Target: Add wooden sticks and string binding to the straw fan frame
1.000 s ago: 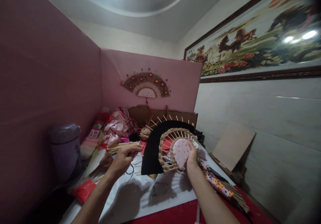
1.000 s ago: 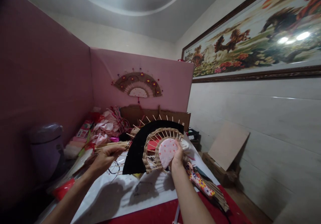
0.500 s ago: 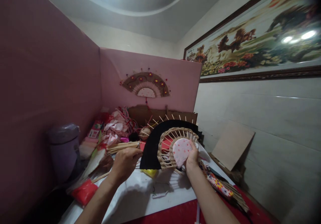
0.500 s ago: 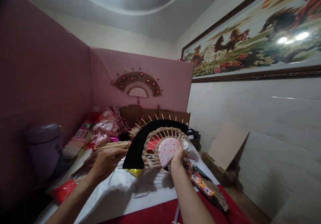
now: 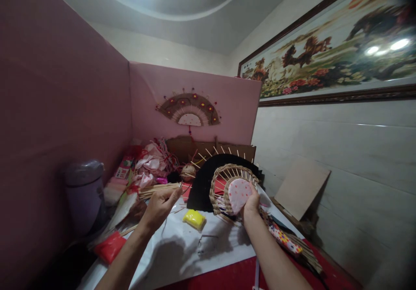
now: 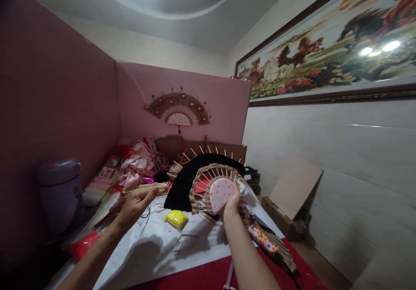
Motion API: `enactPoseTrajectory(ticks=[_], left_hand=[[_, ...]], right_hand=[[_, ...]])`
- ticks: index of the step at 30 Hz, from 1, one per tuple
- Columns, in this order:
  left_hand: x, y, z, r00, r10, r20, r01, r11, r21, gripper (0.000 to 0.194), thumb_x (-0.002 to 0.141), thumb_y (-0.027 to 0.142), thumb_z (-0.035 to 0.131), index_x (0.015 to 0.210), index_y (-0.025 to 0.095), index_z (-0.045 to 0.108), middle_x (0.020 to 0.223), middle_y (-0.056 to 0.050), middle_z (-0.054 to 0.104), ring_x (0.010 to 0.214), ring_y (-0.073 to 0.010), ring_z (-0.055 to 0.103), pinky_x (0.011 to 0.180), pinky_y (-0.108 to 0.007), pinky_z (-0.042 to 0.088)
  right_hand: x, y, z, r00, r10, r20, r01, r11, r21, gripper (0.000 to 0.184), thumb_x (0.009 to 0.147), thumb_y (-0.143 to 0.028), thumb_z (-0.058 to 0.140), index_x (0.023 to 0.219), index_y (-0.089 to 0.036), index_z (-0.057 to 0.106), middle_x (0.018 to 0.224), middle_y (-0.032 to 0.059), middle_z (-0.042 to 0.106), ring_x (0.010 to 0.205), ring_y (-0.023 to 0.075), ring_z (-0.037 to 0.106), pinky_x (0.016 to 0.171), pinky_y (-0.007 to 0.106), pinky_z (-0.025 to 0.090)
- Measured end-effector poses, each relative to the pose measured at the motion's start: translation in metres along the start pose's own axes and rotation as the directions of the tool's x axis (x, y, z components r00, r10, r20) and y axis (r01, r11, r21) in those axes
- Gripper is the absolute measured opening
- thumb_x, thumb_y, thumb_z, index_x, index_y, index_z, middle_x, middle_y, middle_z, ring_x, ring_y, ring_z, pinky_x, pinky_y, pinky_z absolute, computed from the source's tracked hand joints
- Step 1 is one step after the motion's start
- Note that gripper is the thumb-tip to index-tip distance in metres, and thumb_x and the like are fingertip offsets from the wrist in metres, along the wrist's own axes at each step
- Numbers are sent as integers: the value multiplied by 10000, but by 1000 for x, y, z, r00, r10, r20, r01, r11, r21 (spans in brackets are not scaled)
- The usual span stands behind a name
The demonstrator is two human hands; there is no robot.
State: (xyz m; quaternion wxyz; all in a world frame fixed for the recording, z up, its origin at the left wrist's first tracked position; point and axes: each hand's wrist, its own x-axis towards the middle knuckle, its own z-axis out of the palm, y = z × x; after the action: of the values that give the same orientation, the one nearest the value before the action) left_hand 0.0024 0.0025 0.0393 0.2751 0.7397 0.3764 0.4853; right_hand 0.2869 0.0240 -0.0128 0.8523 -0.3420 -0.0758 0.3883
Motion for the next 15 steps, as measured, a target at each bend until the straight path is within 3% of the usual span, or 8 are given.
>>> enactPoseTrajectory(ticks=[4,9,11,15], left_hand=[[3,-7,3,984,-151,91,161,981,-107,637,682,709,386,575,142,654,416,10,402,474,-120,366,461,-245,278],[8,-18,8,897,-336,288,411,874,-259,854,564,849,212,626,105,626,405,53,284,384,-57,150,398,-232,81],[8,-19,10,872,-338,353,448,842,-301,832,556,856,171,569,124,565,397,71,235,387,-48,90,399,-235,45],[6,-17,15,881,-302,363,402,883,-241,721,579,844,168,444,175,401,385,65,221,379,-49,93,388,-242,48]], right_hand=[[0,1,0,1000,-12,-2,12,1000,-2,237,671,-416,549,756,-195,555,627,-30,630,602,164,594,626,306,479],[2,3,-1,999,-52,13,53,998,-25,253,677,-442,523,761,-205,550,616,-28,624,618,174,599,617,309,475],[4,4,-2,997,-74,30,75,997,-30,254,683,-446,512,758,-206,550,610,-25,623,623,176,599,614,309,471],[9,8,-4,991,-106,79,107,994,-4,254,691,-450,504,759,-208,543,603,-24,622,611,179,599,603,313,471]])
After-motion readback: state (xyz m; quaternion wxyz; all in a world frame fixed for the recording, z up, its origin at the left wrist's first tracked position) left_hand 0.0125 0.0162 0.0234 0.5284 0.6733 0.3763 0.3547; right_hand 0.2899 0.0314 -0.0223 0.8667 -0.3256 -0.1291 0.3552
